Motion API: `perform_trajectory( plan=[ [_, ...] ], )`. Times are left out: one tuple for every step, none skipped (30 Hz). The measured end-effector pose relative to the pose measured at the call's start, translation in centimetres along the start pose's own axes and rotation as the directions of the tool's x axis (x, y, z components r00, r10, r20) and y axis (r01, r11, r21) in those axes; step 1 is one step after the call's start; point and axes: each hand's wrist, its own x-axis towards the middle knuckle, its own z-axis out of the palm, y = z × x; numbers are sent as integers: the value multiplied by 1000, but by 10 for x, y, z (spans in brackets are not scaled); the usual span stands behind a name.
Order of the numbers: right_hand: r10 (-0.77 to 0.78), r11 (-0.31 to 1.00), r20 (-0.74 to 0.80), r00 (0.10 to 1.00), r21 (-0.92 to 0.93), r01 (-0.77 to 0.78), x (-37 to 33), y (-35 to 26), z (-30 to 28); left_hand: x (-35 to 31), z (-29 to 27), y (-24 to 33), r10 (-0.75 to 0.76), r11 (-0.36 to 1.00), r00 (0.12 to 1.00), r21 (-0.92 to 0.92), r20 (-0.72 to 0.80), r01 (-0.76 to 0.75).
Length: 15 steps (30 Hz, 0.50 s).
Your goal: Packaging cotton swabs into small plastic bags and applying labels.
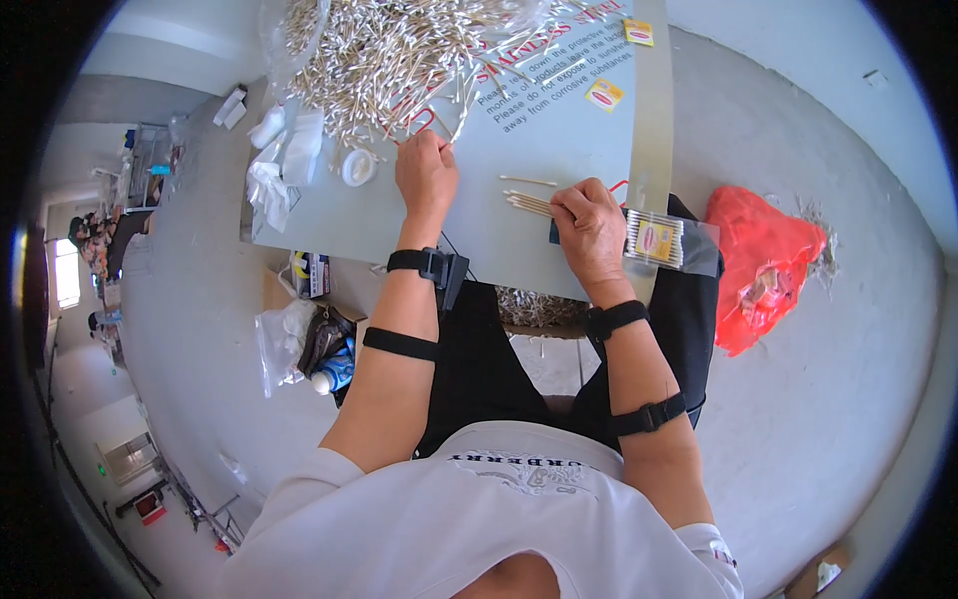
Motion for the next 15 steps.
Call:
perform_trajectory(
  plan=[
    [-14, 1000, -2, 1000, -3, 14, 0, 1, 0, -3, -1, 0, 95, 994, 994, -56, -44, -97],
    [-10, 1000, -3, 1000, -6, 10, 0, 1, 0, -6, -1, 1, 186, 975, 978, -109, -94, -196],
    [-11, 1000, -2, 1000, 2, 11, 0, 1, 0, -8, 0, 3, 187, 974, 978, -113, -90, -197],
    [-11, 1000, -1, 1000, 9, 11, 1, 1, 0, -10, -2, 8, 215, 962, 975, -157, -63, -223],
    [-5, 1000, -2, 1000, 4, 5, 0, 1, 0, -11, -3, 14, 244, 948, 969, -203, -37, -247],
    [-1, 1000, -4, 1000, 9, 1, 0, 1, 0, -10, -5, 19, 247, 946, 969, -208, -32, -248],
    [-1, 1000, -6, 1000, 18, 1, 0, 0, 0, -8, -5, 22, 261, 934, 965, -253, 5, -251],
    [1, 1000, -7, 1000, 16, -1, 0, 0, 1, -7, -5, 24, 276, 921, 960, -297, 41, -252],
    [2, 1000, -1, 1000, 20, -2, 0, 0, 1, -6, -6, 27, 277, 920, 960, -299, 42, -253],
    [3, 1000, 4, 1000, 22, -3, 0, 0, 1, -5, -5, 29, 252, 920, 966, -324, 53, -222],
    [5, 1000, 2, 1000, 21, -5, 0, 1, 1, -4, -4, 30, 226, 918, 972, -348, 64, -191],
    [-2, 1000, 3, 1000, 18, 2, 0, 1, 0, -5, -4, 31, 228, 917, 972, -349, 65, -192],
    [-10, 1000, 4, 1000, 15, 10, 0, 1, 0, -7, -3, 30, 175, 929, 985, -335, 13, -160],
    [-8, 1000, 3, 1000, 16, 8, 0, 1, 0, -9, -2, 30, 121, 938, 992, -322, -39, -127],
    [-8, 1000, 6, 1000, 16, 8, 0, 0, 0, -12, -2, 27, 122, 938, 992, -321, -38, -128]
  ],
)
